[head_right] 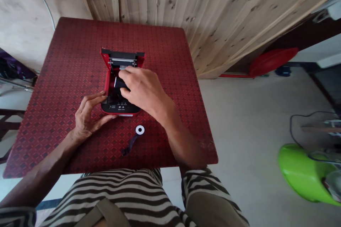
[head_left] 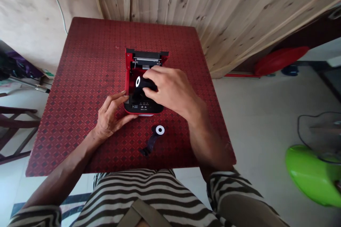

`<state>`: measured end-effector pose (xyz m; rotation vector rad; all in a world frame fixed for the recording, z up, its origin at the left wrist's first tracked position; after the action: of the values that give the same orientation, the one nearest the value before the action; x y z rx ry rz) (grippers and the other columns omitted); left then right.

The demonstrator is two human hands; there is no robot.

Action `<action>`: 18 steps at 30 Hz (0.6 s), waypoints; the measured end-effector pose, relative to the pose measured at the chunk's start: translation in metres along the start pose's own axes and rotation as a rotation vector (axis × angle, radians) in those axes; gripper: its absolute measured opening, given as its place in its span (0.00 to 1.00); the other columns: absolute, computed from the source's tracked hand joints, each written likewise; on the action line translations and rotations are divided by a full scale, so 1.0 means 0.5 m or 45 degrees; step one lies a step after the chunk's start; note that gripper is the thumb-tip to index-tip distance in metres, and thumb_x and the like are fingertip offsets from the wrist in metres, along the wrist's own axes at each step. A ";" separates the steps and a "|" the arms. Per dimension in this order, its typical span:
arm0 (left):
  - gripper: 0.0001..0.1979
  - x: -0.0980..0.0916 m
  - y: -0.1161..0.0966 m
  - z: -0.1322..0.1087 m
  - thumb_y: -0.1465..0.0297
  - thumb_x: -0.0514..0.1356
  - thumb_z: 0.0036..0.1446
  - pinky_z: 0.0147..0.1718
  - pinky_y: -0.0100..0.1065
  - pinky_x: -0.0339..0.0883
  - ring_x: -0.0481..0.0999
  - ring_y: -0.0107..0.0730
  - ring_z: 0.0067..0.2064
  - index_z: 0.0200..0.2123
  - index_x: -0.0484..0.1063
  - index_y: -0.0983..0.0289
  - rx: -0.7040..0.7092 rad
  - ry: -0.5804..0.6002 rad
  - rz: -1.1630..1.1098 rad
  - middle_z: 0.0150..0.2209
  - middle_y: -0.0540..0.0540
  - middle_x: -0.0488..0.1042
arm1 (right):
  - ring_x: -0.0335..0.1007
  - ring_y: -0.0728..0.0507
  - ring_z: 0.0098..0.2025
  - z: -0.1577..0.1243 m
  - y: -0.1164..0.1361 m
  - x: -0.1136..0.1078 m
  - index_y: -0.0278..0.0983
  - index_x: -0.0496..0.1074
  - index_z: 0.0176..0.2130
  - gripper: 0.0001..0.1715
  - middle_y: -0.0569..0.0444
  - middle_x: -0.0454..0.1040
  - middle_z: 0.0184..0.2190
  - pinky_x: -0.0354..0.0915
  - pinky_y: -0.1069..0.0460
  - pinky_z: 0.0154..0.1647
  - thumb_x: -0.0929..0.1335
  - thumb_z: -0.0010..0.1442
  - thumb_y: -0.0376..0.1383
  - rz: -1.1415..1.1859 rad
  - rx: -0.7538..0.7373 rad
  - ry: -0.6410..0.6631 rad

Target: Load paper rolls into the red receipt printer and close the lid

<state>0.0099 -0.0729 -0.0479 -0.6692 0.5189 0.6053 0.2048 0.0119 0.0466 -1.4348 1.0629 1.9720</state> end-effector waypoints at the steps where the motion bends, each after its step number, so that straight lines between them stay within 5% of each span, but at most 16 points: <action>1: 0.35 0.000 -0.001 0.001 0.58 0.75 0.58 0.59 0.43 0.80 0.82 0.43 0.59 0.63 0.68 0.60 0.002 -0.007 -0.005 0.58 0.61 0.79 | 0.80 0.39 0.48 -0.018 -0.012 -0.016 0.37 0.80 0.49 0.12 0.49 0.83 0.47 0.72 0.44 0.52 0.73 0.64 0.31 0.090 -0.004 -0.095; 4: 0.35 -0.001 -0.003 0.003 0.58 0.75 0.57 0.58 0.41 0.80 0.82 0.43 0.59 0.63 0.69 0.62 0.007 -0.018 -0.005 0.57 0.61 0.79 | 0.79 0.40 0.45 -0.083 -0.085 -0.037 0.43 0.80 0.48 0.14 0.54 0.83 0.45 0.74 0.44 0.50 0.76 0.61 0.38 0.418 0.067 -0.378; 8: 0.35 -0.001 -0.006 0.006 0.60 0.76 0.57 0.58 0.42 0.80 0.83 0.43 0.58 0.63 0.69 0.62 0.024 -0.020 0.002 0.57 0.61 0.80 | 0.80 0.42 0.42 -0.168 -0.214 0.035 0.45 0.78 0.47 0.17 0.56 0.83 0.42 0.76 0.46 0.45 0.77 0.60 0.46 0.879 0.390 -0.716; 13: 0.35 -0.004 -0.007 0.008 0.60 0.76 0.57 0.57 0.43 0.80 0.82 0.44 0.58 0.64 0.68 0.60 0.035 -0.029 0.009 0.56 0.60 0.80 | 0.79 0.43 0.38 -0.208 -0.264 0.165 0.43 0.76 0.43 0.19 0.55 0.82 0.38 0.75 0.46 0.41 0.77 0.53 0.45 1.008 0.639 -0.604; 18: 0.37 -0.005 -0.008 0.009 0.61 0.76 0.56 0.57 0.44 0.80 0.82 0.45 0.59 0.65 0.69 0.61 0.053 -0.031 0.035 0.56 0.62 0.80 | 0.74 0.46 0.30 -0.203 -0.255 0.185 0.42 0.75 0.43 0.17 0.56 0.82 0.36 0.71 0.48 0.34 0.75 0.55 0.44 0.884 0.643 -0.508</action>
<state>0.0117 -0.0732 -0.0416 -0.6151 0.5174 0.6264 0.3269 -0.0013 -0.0948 -0.3977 1.8427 2.0613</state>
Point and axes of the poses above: each hand's wrist, its own z-axis towards the middle knuckle, its own x-axis out of the palm, y = z × x, the point moved 4 cm from there along z, towards the middle knuckle
